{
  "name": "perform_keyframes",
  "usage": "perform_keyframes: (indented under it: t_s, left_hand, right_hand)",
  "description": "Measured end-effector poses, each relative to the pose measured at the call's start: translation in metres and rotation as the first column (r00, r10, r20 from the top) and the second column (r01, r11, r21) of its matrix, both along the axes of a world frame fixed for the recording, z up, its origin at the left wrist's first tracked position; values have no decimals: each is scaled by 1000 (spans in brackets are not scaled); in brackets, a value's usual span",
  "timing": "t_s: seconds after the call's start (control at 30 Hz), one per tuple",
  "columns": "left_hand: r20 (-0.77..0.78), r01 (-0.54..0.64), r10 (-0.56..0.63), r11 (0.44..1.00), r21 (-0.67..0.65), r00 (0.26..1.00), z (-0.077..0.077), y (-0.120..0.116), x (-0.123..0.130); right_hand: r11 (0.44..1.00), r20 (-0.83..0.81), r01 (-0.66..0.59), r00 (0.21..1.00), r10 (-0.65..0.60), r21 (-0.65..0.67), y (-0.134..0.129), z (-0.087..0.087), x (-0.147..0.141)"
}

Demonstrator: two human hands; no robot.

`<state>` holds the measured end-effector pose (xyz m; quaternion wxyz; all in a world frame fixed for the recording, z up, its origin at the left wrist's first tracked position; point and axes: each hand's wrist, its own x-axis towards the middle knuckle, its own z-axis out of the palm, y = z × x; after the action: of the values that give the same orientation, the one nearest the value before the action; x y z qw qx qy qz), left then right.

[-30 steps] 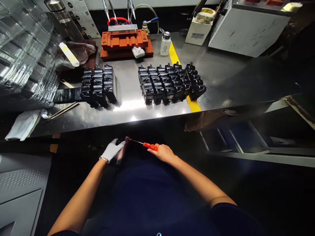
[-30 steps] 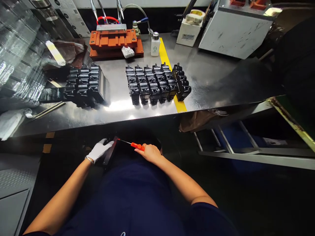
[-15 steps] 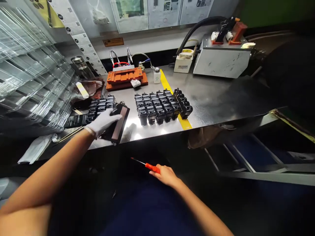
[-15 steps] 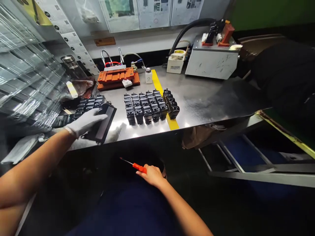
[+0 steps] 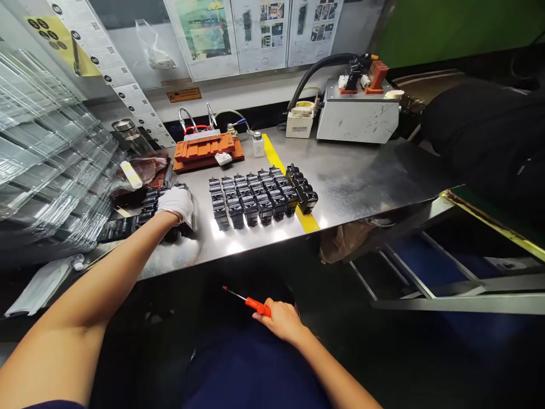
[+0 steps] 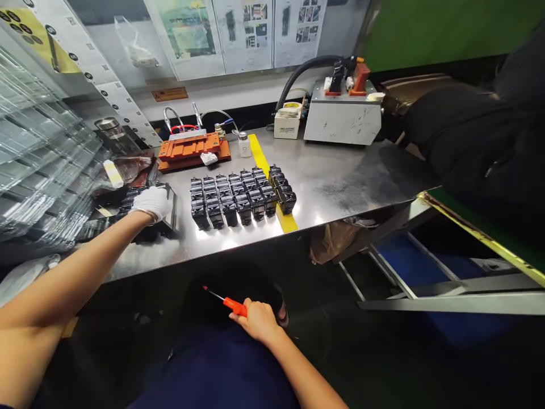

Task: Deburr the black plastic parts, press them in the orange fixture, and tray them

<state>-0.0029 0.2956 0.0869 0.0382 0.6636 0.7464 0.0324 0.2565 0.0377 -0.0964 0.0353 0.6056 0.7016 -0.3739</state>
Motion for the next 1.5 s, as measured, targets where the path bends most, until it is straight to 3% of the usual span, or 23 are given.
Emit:
perform_keyframes:
  t_s: [0.13,0.23,0.33,0.4,0.5,0.57,0.67,0.73,0.83,0.93,1.0,1.07,1.13,1.2,1.23,1.3,1.4,1.43,1.5]
  left_hand:
    - [-82,57,-60,998,-40,995,-10,-48,1]
    - [127,-29,23,999,45,992,-20,-96,-10]
    - [370,-32,83,989,-141,925,-30,-152,-36]
    - [489,31,134,949,-314,862,-45,-190,-57]
    - [645,67,343,850,-522,683,-86,-237,-85]
    - [695,13,558,776,-631,454,-122,-256,-99]
    - [603,-41,794,607,-794,80,-168,-270,-111]
    - [550,-50,834,549,-835,-30,-186,-270,-115]
    - [572,-91,817,566,-820,-72,-194,-266,-119]
    - [571,-96,821,568,-817,-6,-192,-262,-123]
    - [532,-39,845,534,-845,53,-190,-262,-125]
    - [510,11,858,510,-860,62,-187,-262,-125]
    - [546,5,836,546,-838,54,-187,-261,-124]
    - [630,-20,768,636,-772,113,-188,-258,-123]
    - [673,-44,716,690,-723,186,-189,-256,-122]
    - [701,-94,583,792,-604,412,-192,-252,-120]
    - [510,-145,401,871,-469,761,-195,-248,-114]
    - [448,-123,328,896,-427,832,-195,-248,-112]
    - [409,-1,151,939,-345,900,-195,-249,-107]
  right_hand:
    - [999,-9,-16,1000,16,-29,5,3,-4]
    - [999,-31,-9,1000,7,-54,8,5,-6]
    - [997,-78,20,997,-26,-78,13,7,2]
    - [996,-118,41,992,-51,-84,16,11,11]
    - [997,-165,25,986,-37,-73,18,19,16]
    - [990,-181,-94,981,75,-102,17,24,10]
    - [931,-174,-316,942,286,-182,15,26,-11]
    - [936,-104,-300,953,285,-185,15,26,-26]
    - [949,-54,-276,961,271,-150,14,26,-42]
    - [900,-131,-392,919,373,-190,14,27,-50]
    - [936,-67,-301,954,294,-182,15,28,-51]
    - [969,8,-198,979,202,-150,16,27,-50]
    - [950,-38,-259,966,257,-177,15,26,-48]
    - [919,-110,-338,941,322,-202,13,26,-45]
    - [920,-113,-335,941,318,-203,12,26,-43]
    - [944,-73,-270,963,261,-187,12,28,-40]
    - [958,-72,-220,975,210,-182,15,30,-36]
    - [959,-81,-215,976,203,-187,16,30,-35]
    - [959,-88,-204,978,189,-197,17,29,-33]
